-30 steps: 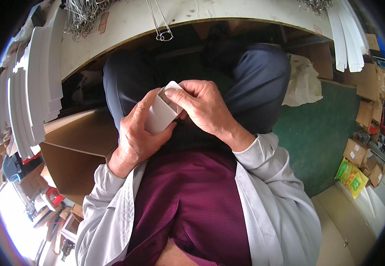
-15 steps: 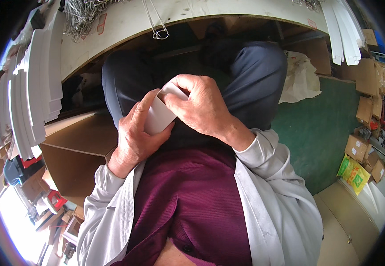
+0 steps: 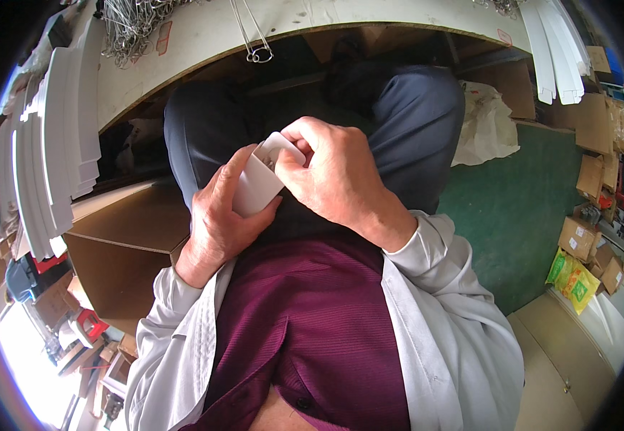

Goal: Inserting bundles of thin metal wire brushes into white paper sleeves for packaging.

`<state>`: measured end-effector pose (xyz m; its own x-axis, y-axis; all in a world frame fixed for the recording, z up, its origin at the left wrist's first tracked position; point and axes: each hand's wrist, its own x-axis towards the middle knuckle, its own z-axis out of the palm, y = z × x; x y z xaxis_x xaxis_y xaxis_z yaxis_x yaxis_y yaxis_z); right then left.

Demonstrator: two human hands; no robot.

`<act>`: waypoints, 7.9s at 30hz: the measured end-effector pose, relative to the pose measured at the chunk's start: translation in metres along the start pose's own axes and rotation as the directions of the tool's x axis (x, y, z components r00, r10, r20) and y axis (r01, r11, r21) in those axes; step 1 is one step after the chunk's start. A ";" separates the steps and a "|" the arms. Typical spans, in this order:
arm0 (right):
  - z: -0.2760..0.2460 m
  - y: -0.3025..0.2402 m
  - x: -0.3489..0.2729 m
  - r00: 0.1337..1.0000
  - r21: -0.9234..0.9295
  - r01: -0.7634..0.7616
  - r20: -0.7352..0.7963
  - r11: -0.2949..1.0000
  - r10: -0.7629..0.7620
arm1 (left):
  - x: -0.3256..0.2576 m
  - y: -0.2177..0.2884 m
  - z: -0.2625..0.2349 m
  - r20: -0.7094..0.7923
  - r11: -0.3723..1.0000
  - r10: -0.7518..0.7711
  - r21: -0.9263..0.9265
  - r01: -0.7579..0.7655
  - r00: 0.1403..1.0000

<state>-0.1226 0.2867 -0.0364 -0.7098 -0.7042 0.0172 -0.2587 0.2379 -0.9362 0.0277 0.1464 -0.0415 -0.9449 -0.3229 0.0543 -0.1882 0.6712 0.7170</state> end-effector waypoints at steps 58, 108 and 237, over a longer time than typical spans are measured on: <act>-0.005 0.011 0.009 0.906 -0.219 0.423 0.083 0.879 -0.415 | 0.002 -0.008 0.007 0.013 0.996 -0.079 -0.036 0.079 0.997; -0.011 0.020 0.013 0.907 -0.221 0.385 0.268 0.896 -0.324 | -0.001 -0.007 0.016 0.027 0.997 -0.072 -0.036 0.073 0.997; 0.040 0.015 -0.024 0.992 0.195 0.022 0.120 0.981 -0.046 | 0.002 -0.013 0.014 -0.155 0.990 -0.136 -0.057 0.129 0.978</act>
<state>-0.0836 0.2808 -0.0652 -0.6136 -0.7894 0.0178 -0.1413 0.0875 -0.9861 0.0243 0.1464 -0.0607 -0.8573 -0.5109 0.0634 -0.2928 0.5852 0.7562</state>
